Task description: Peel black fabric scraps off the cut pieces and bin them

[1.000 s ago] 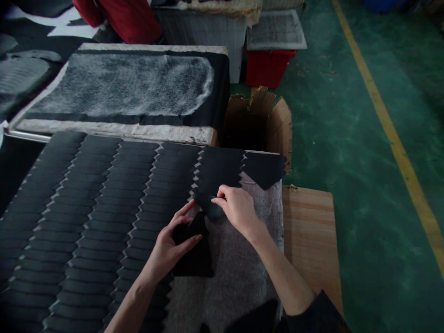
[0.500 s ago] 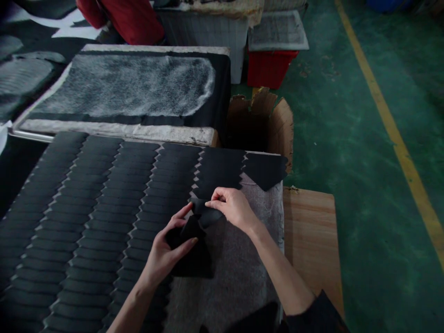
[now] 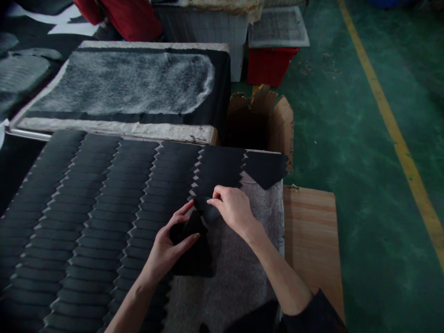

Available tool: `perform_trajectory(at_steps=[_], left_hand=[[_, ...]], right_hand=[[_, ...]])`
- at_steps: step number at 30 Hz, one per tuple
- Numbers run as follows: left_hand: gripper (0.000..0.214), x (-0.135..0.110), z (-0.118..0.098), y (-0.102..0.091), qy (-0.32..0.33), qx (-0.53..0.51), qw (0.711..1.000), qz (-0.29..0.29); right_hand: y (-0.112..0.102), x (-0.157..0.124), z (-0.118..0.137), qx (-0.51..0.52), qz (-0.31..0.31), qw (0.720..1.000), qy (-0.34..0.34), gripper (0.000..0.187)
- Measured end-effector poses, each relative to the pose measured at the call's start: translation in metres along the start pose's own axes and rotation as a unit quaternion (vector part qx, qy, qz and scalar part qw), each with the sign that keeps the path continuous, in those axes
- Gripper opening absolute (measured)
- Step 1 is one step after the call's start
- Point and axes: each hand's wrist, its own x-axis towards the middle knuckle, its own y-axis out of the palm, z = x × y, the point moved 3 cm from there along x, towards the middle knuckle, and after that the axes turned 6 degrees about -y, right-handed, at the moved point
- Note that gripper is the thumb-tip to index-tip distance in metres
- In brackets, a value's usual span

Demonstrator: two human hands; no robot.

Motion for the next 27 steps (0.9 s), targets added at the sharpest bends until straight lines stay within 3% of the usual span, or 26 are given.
perform_trajectory(at_steps=[20,27], left_hand=[[0.023,0.003,0.001,0.002,0.012,0.025,1.000,-0.004],[0.019,0.004,-0.001,0.002,-0.006,0.033,0.999,-0.007]], right_hand=[[-0.001,0.000,-0.003,-0.025,-0.003,1.000,0.003,0.019],[-0.014,-0.015,-0.015,-0.050,-0.002,0.997,0.053,0.020]])
